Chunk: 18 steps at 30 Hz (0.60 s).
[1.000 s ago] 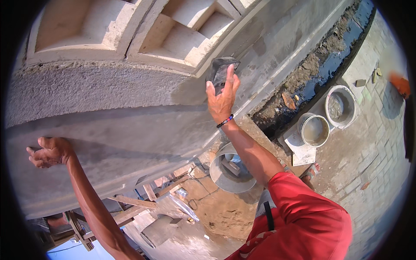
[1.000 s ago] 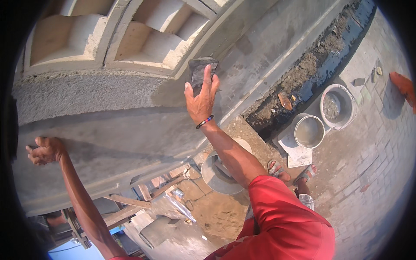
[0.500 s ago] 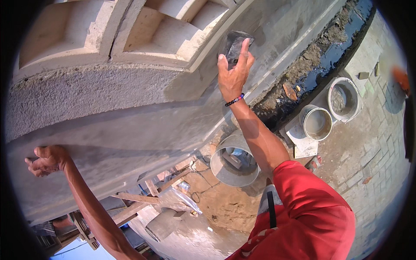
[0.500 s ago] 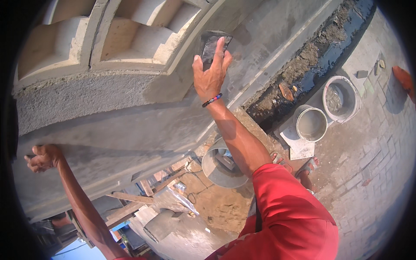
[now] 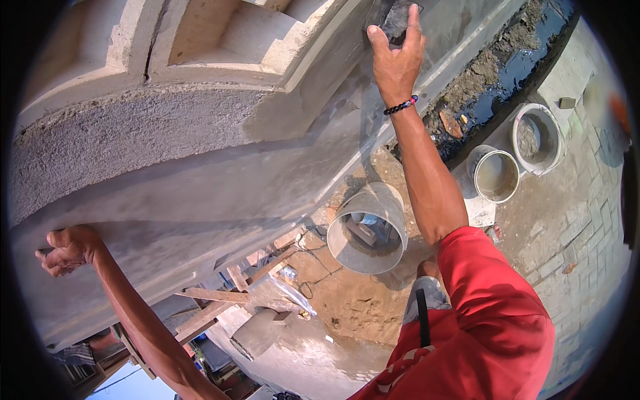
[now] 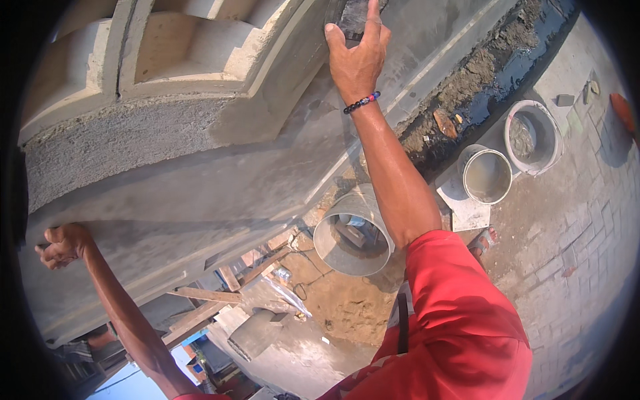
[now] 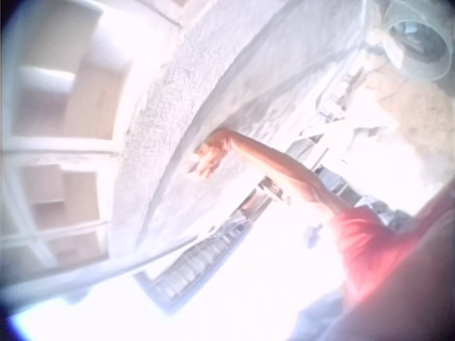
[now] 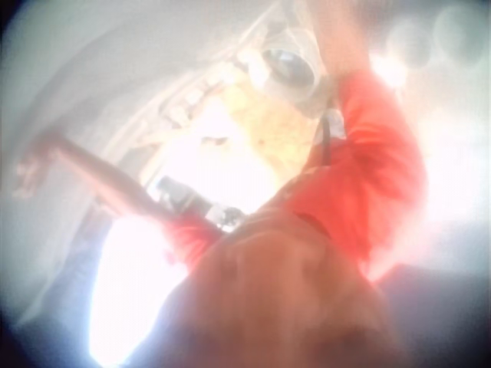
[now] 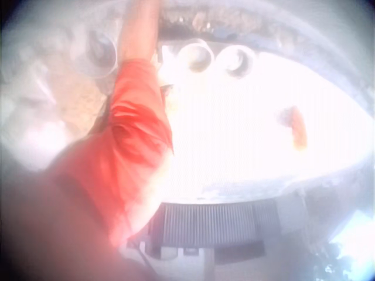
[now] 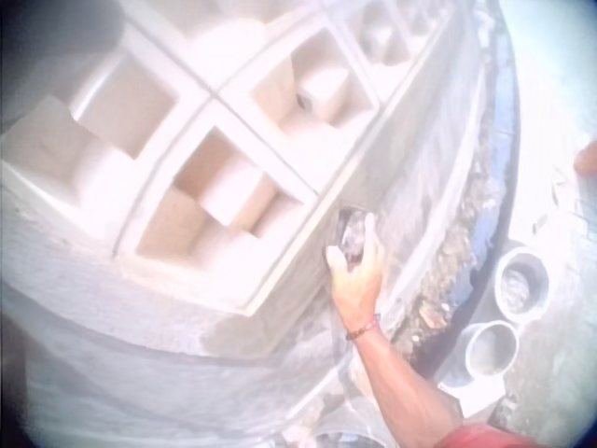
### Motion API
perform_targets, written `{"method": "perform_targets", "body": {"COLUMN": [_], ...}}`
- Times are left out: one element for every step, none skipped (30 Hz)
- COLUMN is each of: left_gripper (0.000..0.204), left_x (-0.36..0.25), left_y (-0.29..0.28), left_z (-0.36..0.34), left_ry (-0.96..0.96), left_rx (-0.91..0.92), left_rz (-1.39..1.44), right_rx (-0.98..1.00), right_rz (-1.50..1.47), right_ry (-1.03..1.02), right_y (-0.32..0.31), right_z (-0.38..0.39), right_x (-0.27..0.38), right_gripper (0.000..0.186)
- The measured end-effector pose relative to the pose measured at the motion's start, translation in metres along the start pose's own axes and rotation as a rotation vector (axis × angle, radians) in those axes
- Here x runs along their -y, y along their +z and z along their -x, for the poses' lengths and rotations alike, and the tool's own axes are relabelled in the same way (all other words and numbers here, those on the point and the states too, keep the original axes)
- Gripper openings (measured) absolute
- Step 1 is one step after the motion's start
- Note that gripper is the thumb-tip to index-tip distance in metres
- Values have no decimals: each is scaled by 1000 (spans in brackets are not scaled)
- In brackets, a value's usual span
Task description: The person smooths a wet plaster surface on a curved wall using a hand trowel. They repeatedly dip the trowel into a bucket of water and continue smoothing the wall around a decorative lattice pattern.
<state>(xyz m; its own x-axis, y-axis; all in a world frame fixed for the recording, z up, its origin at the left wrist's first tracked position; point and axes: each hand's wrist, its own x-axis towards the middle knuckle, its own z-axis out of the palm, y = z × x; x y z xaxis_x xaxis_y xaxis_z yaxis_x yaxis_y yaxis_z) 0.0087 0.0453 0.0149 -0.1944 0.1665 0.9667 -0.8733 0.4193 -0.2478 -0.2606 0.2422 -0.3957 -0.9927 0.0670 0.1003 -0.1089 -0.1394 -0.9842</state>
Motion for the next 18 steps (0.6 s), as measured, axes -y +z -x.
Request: {"method": "perform_targets", "body": {"left_gripper": [64, 64, 64, 64, 64, 64, 64, 65, 65, 65, 65, 64, 64, 64, 64, 64, 64, 64], "left_x": [-3, -7, -13, -19, -14, -16, -4, 4, 9, 13, 13, 7, 4, 1, 1, 4, 5, 3], "left_y": [0, 11, 23, 27, 10, 28, 13, 10, 10, 10, 9, 9, 10, 11, 12, 11, 9, 7], "left_z": [-3, 7, 18, 23, 4, 21, 5, 1, 4, 6, 9, 10, 11, 10, 9, 8, 5, 2], "left_ry": [-3, -9, -16, -11, 21, -10, 25, 28, 26, 26, 22, 14, 5, 3, 4, 5, 5, 9], "left_rx": [-3, 9, 21, 30, 10, 17, 4, 2, 11, 20, 21, 18, 14, 10, 7, 2, -1, -7], "left_rz": [1, 34, 69, 93, 48, 73, 23, 12, 9, 4, 1, 6, 10, 14, 11, 3, -3, -9], "right_rx": [-19, -25, -34, 60, 225, 333, 375, 395, 409, 315, 218, 109, 0, -57, -108, -90, -74, -60], "right_rz": [-77, -51, -24, -105, -116, -56, -111, -141, -158, -135, -107, -127, -147, -91, -35, -21, -10, -2], "right_ry": [17, 49, 80, 214, 235, 216, 285, 338, 395, 381, 365, 291, 213, 111, 13, -2, -18, -32], "right_y": [15, 25, 33, 35, 32, 24, 19, 9, -4, -11, -17, -19, -19, -19, -18, -14, -7, 2], "right_z": [23, 53, 88, 125, 175, 193, 208, 212, 207, 189, 151, 113, 74, 33, 8, 2, -2, -2], "right_x": [3, -1, -4, -7, 2, -9, 3, 4, 5, -3, -4, -10, -16, -24, -26, -18, -8, 1], "right_gripper": [79, 80, 81, 81, 81, 80, 80, 80, 80, 80, 80, 80, 81, 80, 80, 80, 80, 80]}}
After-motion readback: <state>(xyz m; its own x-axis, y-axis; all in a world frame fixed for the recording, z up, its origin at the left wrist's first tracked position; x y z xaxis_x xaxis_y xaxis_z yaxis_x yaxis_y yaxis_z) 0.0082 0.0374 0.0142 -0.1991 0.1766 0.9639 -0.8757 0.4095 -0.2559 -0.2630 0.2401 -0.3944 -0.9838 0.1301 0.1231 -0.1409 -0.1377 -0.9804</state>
